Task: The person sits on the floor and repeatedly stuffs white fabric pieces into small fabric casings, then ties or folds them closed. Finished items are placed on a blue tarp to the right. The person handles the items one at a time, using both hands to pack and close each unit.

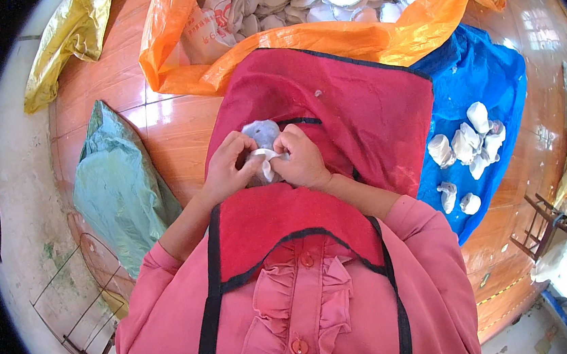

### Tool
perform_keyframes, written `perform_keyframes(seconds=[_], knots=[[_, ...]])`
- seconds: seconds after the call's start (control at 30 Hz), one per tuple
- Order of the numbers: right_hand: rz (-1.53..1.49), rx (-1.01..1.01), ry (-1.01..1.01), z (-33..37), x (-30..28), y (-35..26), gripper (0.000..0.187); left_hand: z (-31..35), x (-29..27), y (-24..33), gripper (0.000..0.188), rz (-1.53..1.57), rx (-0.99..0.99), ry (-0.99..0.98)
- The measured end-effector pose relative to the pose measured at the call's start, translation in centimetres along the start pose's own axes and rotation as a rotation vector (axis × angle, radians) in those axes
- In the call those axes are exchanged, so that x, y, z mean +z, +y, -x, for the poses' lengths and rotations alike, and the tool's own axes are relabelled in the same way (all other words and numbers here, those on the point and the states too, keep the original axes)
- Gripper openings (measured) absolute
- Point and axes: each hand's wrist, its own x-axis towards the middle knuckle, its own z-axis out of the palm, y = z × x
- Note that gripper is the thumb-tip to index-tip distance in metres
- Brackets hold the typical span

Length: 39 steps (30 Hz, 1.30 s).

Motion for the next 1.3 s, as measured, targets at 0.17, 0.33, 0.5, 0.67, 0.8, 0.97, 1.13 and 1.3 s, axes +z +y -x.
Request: perform_keyframes(seconds=[0.17, 0.33, 0.5, 0.67, 0.8, 0.97, 1.13, 1.3], knots=[[0.012, -0.017, 0.106, 0.3, 0.3, 0.0, 0.017, -0.1, 0.5, -0.3, 0.020, -0.002, 0.050, 0.009], [0.003, 0.022, 0.008, 0.3, -0.3, 0.2, 0.017, 0.4, 0.5, -0.8, 0.021, -0.048, 0.106, -0.004], [-0.157, 0.152, -0.355, -0.9, -3.0, -0.6, 0.015, 1.4, -0.1, -1.2, 0.025, -0.057, 0.121, 0.026], [-0.067, 0.017, -0.624, -2.1, -5.7, -1.1, 0.027, 1.5, -0.6, -1.1, 0.027, -0.207, 0.290, 0.101], [-0.126, 0.098, -0.608, -2.1, -5.1, -0.6, 0.024, 1.7, -0.6, -1.3, 0.027, -0.144, 0.268, 0.048], [-0.166, 0.032, -0.571, -2.0, -3.9, -0.7, 0.022, 2.3, -1.3, -2.0, 0.026, -0.004, 0.118, -0.043], [-0.051, 0.038, -0.554, -2.6, -3.1, -1.8, 0.017, 2.3, -1.7, -1.6, 0.023, 0.011, 0.069, -0.065], [-0.001, -0.227, -0.449, -1.0, -1.3, 0.9, 0.019, 2.9, -0.7, -2.2, 0.021, 0.047, -0.030, 0.009]])
